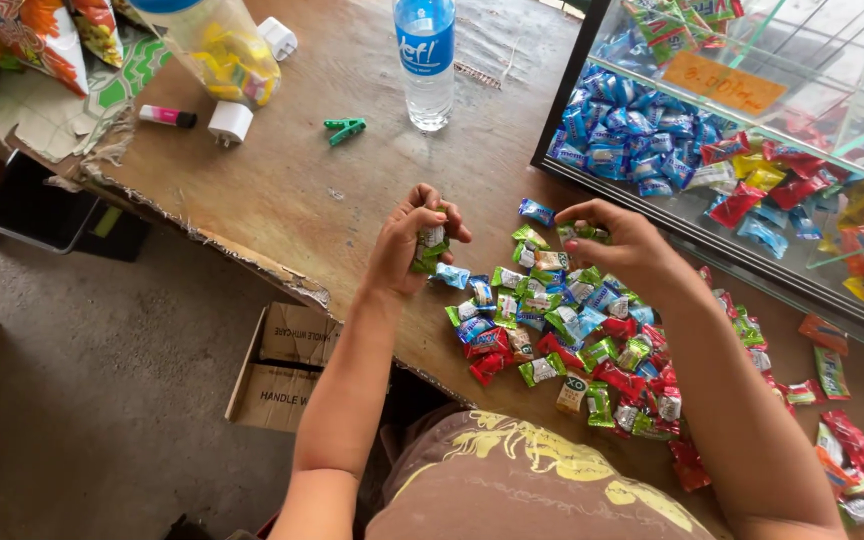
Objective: Sorting various candies on a counter and then stocking canned goods onto retail shelves.
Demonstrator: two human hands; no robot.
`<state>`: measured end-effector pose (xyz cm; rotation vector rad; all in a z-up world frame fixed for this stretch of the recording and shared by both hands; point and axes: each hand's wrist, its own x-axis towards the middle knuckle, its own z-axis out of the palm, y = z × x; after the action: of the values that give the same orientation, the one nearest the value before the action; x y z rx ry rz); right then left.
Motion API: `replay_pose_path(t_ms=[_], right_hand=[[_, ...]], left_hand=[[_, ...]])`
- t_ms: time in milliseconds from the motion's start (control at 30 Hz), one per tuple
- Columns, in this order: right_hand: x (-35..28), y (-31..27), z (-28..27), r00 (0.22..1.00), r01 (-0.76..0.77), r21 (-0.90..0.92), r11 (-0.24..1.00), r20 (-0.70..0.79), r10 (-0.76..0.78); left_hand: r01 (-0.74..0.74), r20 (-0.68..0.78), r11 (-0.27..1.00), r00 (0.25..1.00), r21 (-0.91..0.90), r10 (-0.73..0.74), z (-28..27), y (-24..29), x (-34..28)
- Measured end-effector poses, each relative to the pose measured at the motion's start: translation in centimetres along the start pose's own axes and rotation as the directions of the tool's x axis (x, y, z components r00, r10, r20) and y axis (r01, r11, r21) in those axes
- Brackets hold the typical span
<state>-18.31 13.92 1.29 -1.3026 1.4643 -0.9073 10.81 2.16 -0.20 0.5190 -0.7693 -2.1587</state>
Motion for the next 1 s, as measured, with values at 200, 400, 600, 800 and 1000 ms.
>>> replay_pose_path(t_ms=[200, 400, 600, 800, 1000], right_hand=[[-2.1, -1.0, -0.9, 0.983, -0.079, 0.894, 0.441, 0.142, -0.114], [-2.1, -1.0, -0.1, 0.996, -0.088, 0.897, 0.433, 0.076, 0.044], [-1.8, 2.6, 0.1, 0.984, -0.136, 0.375, 0.917, -0.054, 0.167], [-3.1, 0.6, 3.4, 0.981, 0.088, -0.613, 0.785, -0.082, -0.174], [-2.7, -1.8, 6.7, 0.998, -0.039, -0.784, 0.619, -0.065, -0.02]], left_hand=[[0.024, 0.079, 0.853, 0.994, 0.522, -0.076, -0.8, -2.7, 2.4], [-0.281, 0.284, -0.225, 0.959, 0.933, -0.019, 3.9, -4.9, 3.8], [-0.189, 0.103, -0.341, 0.961, 0.921, -0.255, 5.5, -4.3, 3.5], [-0.269, 0.263, -0.125, 0.962, 0.955, -0.069, -2.2, -4.3, 5.1], [0.132, 0.088, 0.643, 0.951, 0.755, -0.298, 1.8, 0.0, 1.1]])
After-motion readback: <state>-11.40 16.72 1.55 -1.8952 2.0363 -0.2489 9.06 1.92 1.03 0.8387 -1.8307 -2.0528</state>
